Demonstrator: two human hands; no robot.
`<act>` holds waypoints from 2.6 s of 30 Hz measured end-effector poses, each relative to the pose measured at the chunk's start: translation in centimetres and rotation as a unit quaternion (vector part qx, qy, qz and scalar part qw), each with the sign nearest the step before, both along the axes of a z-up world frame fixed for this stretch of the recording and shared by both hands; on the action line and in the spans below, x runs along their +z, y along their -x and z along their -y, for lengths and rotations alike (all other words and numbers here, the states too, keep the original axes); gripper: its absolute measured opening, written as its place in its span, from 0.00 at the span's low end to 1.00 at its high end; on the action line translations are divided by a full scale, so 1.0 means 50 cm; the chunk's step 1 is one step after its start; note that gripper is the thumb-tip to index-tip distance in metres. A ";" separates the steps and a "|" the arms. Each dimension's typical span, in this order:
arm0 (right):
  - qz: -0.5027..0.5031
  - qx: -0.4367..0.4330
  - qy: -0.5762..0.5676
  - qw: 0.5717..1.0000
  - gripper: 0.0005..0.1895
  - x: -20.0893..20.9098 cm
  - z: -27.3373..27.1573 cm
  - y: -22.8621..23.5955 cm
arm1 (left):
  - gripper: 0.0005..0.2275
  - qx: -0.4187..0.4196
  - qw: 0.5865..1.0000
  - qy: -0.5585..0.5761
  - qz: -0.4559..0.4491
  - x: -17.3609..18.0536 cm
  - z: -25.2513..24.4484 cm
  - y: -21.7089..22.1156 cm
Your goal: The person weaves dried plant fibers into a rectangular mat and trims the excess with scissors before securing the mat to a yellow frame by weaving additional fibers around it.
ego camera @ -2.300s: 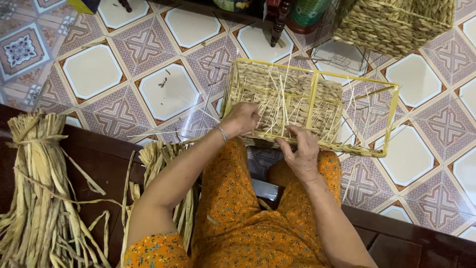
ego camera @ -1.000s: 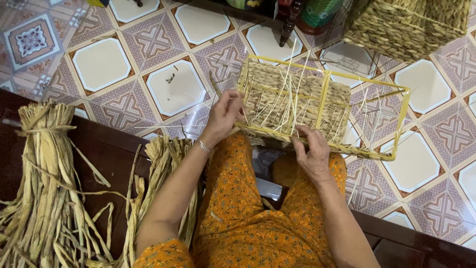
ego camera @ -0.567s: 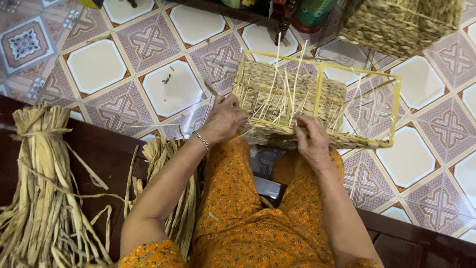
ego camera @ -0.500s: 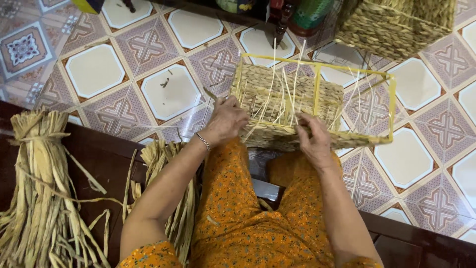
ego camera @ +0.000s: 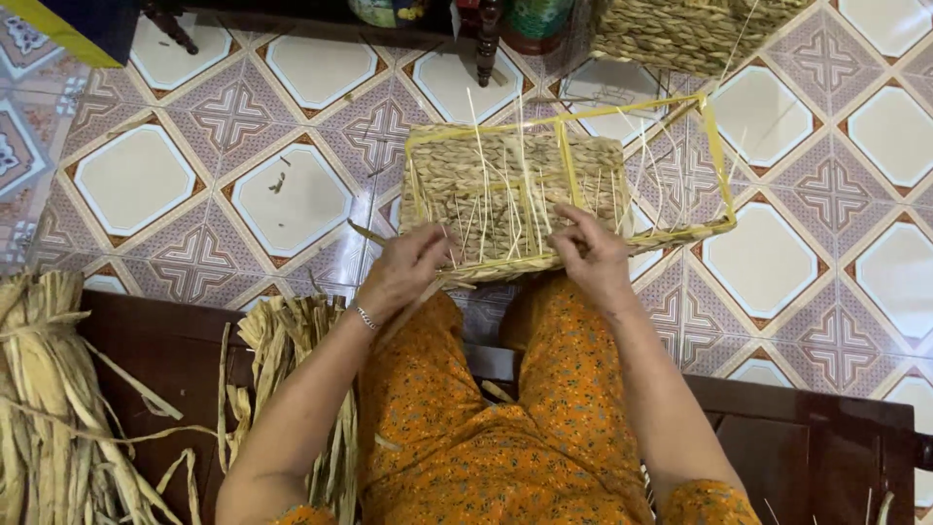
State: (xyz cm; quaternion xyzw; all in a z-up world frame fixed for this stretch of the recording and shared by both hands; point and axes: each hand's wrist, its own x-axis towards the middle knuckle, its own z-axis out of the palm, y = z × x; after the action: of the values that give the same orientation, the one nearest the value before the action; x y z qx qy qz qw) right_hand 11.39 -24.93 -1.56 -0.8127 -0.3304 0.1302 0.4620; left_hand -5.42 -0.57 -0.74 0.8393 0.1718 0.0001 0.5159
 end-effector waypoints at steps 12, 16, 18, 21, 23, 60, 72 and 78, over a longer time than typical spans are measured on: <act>0.171 -0.052 -0.077 0.981 0.10 -0.040 -0.002 -0.007 | 0.31 0.156 0.980 -0.084 0.086 0.076 0.069 0.002; 0.129 -0.019 -0.035 0.991 0.07 -0.058 0.004 -0.025 | 0.21 0.170 0.849 -0.369 0.336 0.036 0.117 0.020; 0.103 0.002 -0.035 0.994 0.08 -0.019 -0.011 -0.009 | 0.16 0.109 0.867 -0.361 0.325 -0.038 0.145 0.002; 0.127 0.006 0.006 0.992 0.10 0.024 -0.027 0.015 | 0.12 0.072 0.870 -0.368 0.320 0.010 0.168 -0.024; 0.174 -0.010 0.045 0.984 0.11 0.014 -0.033 0.019 | 0.14 0.097 0.858 -0.386 0.325 0.049 0.171 -0.046; 0.165 -0.081 0.038 0.982 0.31 -0.037 -0.033 0.003 | 0.25 0.030 0.968 -0.248 0.021 0.009 0.030 -0.194; 0.436 -0.028 -0.042 0.899 0.10 0.017 -0.041 0.116 | 0.05 0.096 0.956 -0.241 0.135 -0.026 -0.039 0.117; 0.201 0.117 -0.045 0.972 0.14 -0.038 -0.115 0.169 | 0.13 0.053 0.911 -0.381 0.150 -0.027 -0.040 0.099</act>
State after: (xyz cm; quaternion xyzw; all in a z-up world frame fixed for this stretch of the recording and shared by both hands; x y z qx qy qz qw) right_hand 2.96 -19.18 -3.48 -0.7562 -0.5147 0.0021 0.4041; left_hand -10.36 1.42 -2.08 0.9517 0.1239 0.2190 0.1759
